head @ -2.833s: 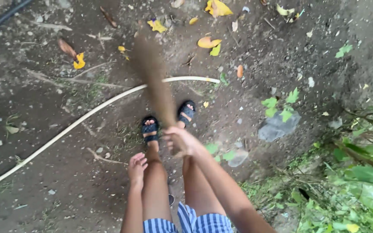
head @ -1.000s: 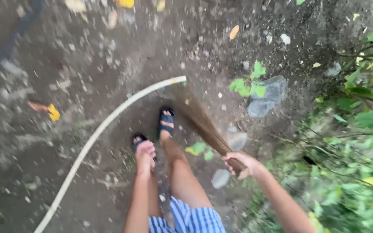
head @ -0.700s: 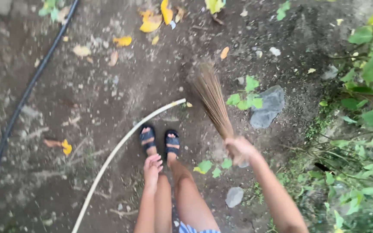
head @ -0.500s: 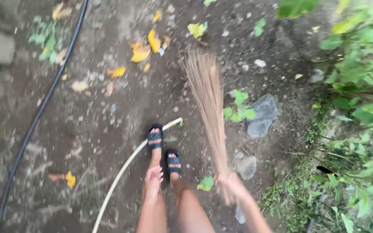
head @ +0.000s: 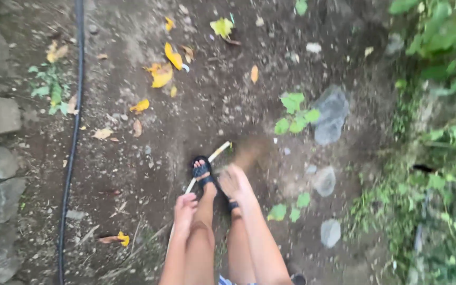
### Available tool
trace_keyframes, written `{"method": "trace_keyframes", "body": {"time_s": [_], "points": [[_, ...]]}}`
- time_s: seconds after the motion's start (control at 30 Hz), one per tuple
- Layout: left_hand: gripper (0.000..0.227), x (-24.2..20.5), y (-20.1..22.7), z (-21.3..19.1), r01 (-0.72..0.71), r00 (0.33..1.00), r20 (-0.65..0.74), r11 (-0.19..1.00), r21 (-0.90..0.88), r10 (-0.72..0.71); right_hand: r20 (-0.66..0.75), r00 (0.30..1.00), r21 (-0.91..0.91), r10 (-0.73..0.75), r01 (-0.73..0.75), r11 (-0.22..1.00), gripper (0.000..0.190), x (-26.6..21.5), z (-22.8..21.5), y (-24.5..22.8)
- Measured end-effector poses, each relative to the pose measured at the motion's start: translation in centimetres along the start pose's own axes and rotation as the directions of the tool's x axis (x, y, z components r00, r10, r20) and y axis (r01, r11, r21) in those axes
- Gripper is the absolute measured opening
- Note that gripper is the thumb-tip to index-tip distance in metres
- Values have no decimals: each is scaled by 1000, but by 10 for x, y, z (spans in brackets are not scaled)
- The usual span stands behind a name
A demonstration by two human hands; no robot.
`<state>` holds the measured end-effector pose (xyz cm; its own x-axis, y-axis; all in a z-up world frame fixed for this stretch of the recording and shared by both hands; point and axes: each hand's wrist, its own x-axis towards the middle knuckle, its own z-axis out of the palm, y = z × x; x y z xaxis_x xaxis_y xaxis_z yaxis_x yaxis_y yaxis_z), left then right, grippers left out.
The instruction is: Sweeping an outdoor dirt ground using a stick broom.
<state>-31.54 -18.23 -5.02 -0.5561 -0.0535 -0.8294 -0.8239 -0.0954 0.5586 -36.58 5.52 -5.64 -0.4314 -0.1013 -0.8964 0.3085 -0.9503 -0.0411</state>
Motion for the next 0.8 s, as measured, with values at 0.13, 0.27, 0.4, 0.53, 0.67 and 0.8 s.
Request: {"method": "trace_keyframes", "body": {"time_s": [0.13,0.27,0.4,0.53,0.67,0.8], "points": [[28,-10,26,-42,104,993,-65,985,138,-96,184,965,-117,184,-164,979,20,0,86,-24],[30,-3,33,-66,159,985,-85,977,139,-149,278,958,-291,67,18,956,49,-81,129,-43],[31,6,54,-61,180,983,-59,963,201,-172,-84,996,-492,-32,-14,870,87,-148,150,-50],[31,18,67,-38,191,981,-20,962,193,-191,-171,962,-539,-211,88,838,92,-78,67,-6],[31,30,79,-16,175,981,47,962,210,-188,41,995,-397,91,-68,915,73,-29,74,15],[30,38,105,8,168,977,96,967,190,-189,147,981,-390,129,-62,919,81,-80,131,-27]]}}
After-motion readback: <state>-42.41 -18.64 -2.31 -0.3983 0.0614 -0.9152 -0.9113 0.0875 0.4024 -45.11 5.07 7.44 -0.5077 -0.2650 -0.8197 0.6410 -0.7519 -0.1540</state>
